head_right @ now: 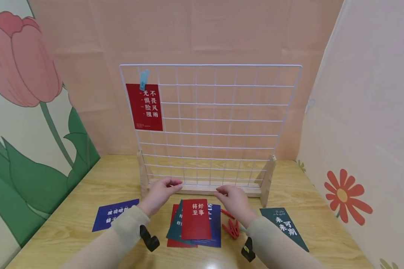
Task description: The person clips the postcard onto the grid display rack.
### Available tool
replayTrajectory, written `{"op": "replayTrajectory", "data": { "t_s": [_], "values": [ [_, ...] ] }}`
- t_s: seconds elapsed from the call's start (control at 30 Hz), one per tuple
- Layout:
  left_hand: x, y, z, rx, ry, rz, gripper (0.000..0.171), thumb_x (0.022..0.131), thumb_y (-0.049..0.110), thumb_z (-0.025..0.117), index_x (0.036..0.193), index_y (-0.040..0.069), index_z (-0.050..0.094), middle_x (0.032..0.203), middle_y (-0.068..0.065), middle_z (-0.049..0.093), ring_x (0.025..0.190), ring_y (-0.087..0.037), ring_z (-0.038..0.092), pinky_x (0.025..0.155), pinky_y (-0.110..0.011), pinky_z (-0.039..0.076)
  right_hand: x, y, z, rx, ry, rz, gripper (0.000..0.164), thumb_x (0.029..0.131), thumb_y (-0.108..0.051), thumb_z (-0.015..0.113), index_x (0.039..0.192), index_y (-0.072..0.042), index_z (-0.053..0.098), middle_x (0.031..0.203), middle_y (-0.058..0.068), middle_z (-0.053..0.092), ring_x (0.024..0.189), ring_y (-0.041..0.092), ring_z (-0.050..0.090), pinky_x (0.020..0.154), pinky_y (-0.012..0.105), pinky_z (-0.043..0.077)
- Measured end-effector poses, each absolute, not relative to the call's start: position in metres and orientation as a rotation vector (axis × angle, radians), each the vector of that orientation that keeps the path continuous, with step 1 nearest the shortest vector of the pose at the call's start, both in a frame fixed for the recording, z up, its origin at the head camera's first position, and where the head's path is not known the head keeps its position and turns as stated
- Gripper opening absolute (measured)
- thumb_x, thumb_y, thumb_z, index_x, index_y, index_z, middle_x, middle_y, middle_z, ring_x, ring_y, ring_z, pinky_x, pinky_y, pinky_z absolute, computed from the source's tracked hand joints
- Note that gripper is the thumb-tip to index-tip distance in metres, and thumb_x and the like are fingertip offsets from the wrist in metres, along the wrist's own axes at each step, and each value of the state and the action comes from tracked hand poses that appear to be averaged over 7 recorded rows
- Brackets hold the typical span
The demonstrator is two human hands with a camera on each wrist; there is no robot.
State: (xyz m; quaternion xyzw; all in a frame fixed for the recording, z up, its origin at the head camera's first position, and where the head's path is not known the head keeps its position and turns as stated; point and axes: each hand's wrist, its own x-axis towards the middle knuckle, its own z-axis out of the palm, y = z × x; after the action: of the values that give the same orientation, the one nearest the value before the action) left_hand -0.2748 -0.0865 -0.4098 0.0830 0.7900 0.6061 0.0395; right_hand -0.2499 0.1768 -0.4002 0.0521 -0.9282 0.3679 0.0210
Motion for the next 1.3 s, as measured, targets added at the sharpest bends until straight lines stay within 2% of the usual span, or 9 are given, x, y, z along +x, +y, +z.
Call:
{"op": "replayTrajectory", "data": {
  "t_s": [0.23,0.43,0.53,0.73,0.87,1.03,1.3],
  "values": [
    [-0.282,-0.075,-0.436,0.263,2.491,1.655,0.019,0.091,0.025,0.068,0.107,0.014,0.067,0.101,0.000,0.062,0.090,-0.020,0.056,0.080,-0.040,0.049,-0.259,0.195,-0.423,0.077,-3.030,1.004,0.038,0.090,-0.023,0.069,0.122,-0.005,0.063,0.107,0.005,0.067,0.092,0.020,0.062,0.083,0.045,0.052],
    [-0.290,-0.065,-0.448,0.236,2.562,1.458,0.024,0.088,0.020,0.071,0.110,0.010,0.066,0.107,-0.005,0.060,0.095,-0.023,0.054,0.084,-0.044,0.048,-0.267,0.202,-0.436,0.029,-3.117,0.962,0.042,0.088,-0.022,0.071,0.124,-0.004,0.061,0.117,0.014,0.063,0.103,0.031,0.060,0.086,0.053,0.048],
    [-0.294,-0.062,-0.453,0.238,2.622,1.331,0.027,0.085,0.019,0.075,0.109,0.009,0.067,0.110,-0.007,0.060,0.098,-0.024,0.054,0.086,-0.045,0.048,-0.268,0.204,-0.440,0.038,-3.143,0.929,0.041,0.086,-0.022,0.073,0.120,-0.002,0.062,0.115,0.017,0.063,0.102,0.033,0.060,0.084,0.054,0.048],
    [-0.304,-0.055,-0.468,0.124,2.716,1.091,0.044,0.074,0.024,0.085,0.111,0.015,0.065,0.116,-0.008,0.053,0.101,-0.025,0.048,0.088,-0.045,0.046,-0.270,0.202,-0.445,0.060,-3.157,0.822,0.032,0.082,-0.021,0.076,0.104,0.000,0.066,0.095,0.011,0.065,0.081,0.023,0.059,0.075,0.047,0.051],
    [-0.309,-0.053,-0.475,0.077,2.724,1.020,0.051,0.069,0.025,0.088,0.113,0.014,0.063,0.118,-0.012,0.049,0.103,-0.029,0.045,0.091,-0.047,0.044,-0.272,0.199,-0.448,0.026,-3.181,0.822,0.029,0.083,-0.019,0.076,0.102,-0.001,0.065,0.091,0.008,0.064,0.076,0.020,0.056,0.070,0.041,0.051],
    [-0.310,-0.052,-0.477,0.082,2.743,0.979,0.051,0.066,0.024,0.089,0.109,0.014,0.063,0.114,-0.012,0.048,0.102,-0.029,0.044,0.091,-0.047,0.043,-0.274,0.195,-0.453,0.022,-3.197,0.750,0.028,0.081,-0.020,0.077,0.100,-0.002,0.067,0.088,0.006,0.064,0.072,0.018,0.055,0.067,0.036,0.050],
    [-0.311,-0.051,-0.477,0.120,2.770,0.923,0.049,0.064,0.025,0.090,0.103,0.016,0.061,0.109,-0.009,0.047,0.100,-0.027,0.043,0.087,-0.046,0.044,-0.278,0.193,-0.457,0.059,-3.186,0.668,0.022,0.077,-0.023,0.081,0.085,-0.007,0.066,0.076,0.002,0.058,0.068,0.018,0.051,0.063,0.034,0.045]
  ]
}}
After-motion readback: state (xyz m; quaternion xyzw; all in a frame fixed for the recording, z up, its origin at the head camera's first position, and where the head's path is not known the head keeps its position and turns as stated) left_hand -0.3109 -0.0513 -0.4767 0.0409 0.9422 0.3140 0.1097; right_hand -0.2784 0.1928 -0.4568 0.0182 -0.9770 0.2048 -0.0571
